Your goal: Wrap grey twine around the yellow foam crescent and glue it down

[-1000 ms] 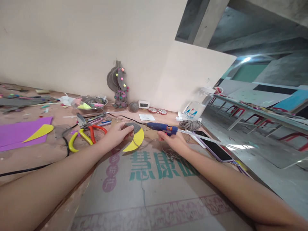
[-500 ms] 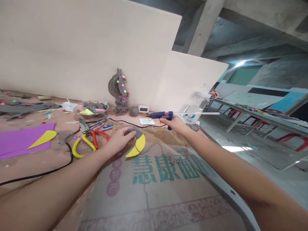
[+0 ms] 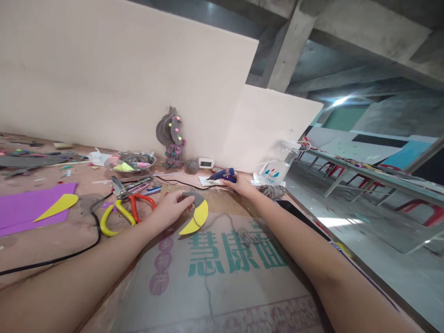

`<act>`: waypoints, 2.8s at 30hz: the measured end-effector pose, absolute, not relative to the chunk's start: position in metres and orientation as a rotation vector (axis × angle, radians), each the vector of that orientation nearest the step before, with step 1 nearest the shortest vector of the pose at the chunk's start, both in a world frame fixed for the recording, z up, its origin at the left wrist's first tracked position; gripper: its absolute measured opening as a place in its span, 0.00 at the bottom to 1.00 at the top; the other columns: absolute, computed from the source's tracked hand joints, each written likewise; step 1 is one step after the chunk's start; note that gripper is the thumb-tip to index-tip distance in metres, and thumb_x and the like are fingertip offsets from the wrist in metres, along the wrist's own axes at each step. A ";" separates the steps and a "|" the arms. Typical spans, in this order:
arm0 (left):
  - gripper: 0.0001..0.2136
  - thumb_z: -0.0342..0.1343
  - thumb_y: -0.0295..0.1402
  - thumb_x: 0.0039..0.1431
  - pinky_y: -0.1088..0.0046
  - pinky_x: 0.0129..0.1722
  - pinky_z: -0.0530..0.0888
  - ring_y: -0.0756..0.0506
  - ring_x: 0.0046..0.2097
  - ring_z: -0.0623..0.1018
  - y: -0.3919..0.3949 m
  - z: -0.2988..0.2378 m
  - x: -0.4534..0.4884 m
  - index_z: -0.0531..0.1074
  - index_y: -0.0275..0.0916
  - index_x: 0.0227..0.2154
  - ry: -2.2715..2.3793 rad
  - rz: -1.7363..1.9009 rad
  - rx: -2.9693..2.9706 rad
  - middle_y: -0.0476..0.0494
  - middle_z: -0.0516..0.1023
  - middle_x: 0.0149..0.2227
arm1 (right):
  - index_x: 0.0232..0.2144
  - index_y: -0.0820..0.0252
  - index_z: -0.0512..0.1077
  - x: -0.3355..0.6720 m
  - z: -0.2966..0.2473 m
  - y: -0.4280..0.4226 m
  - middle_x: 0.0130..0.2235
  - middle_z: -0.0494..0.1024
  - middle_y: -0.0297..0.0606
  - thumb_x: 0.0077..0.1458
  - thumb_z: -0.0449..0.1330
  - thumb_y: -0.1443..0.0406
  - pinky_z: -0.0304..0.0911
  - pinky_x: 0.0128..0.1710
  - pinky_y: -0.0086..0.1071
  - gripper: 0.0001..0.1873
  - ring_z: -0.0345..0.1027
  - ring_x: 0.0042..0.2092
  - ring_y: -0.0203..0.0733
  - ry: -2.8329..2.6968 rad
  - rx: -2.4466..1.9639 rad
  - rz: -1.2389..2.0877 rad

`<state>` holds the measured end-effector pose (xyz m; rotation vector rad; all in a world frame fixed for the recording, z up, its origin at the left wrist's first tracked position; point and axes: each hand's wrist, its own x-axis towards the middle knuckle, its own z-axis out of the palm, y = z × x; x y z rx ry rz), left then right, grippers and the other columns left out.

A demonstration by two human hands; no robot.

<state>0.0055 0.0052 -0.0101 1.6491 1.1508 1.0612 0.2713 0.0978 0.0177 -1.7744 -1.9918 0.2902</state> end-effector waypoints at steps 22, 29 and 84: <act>0.14 0.51 0.45 0.51 0.79 0.18 0.58 0.54 0.19 0.63 0.006 -0.003 0.002 0.63 0.38 0.23 1.057 1.197 1.445 0.53 0.67 0.21 | 0.32 0.60 0.70 0.205 0.041 -0.026 0.22 0.70 0.29 0.51 0.56 0.55 0.57 0.21 0.23 0.14 0.61 0.22 0.30 -2.223 -1.237 1.117; 0.11 0.52 0.40 0.51 0.77 0.18 0.58 0.53 0.18 0.63 0.001 0.000 0.003 0.68 0.37 0.21 1.142 1.133 1.599 0.54 0.66 0.16 | 0.29 0.61 0.71 0.198 0.046 -0.029 0.27 0.69 0.31 0.55 0.52 0.60 0.55 0.30 0.26 0.12 0.60 0.30 0.33 -2.153 -1.150 0.675; 0.12 0.51 0.38 0.52 0.80 0.16 0.57 0.54 0.18 0.62 -0.005 0.004 0.003 0.65 0.37 0.18 1.072 0.893 1.699 0.53 0.64 0.16 | 0.27 0.64 0.69 0.210 0.017 -0.003 0.22 0.66 0.30 0.47 0.57 0.62 0.51 0.23 0.25 0.09 0.56 0.23 0.30 -1.955 -1.341 0.862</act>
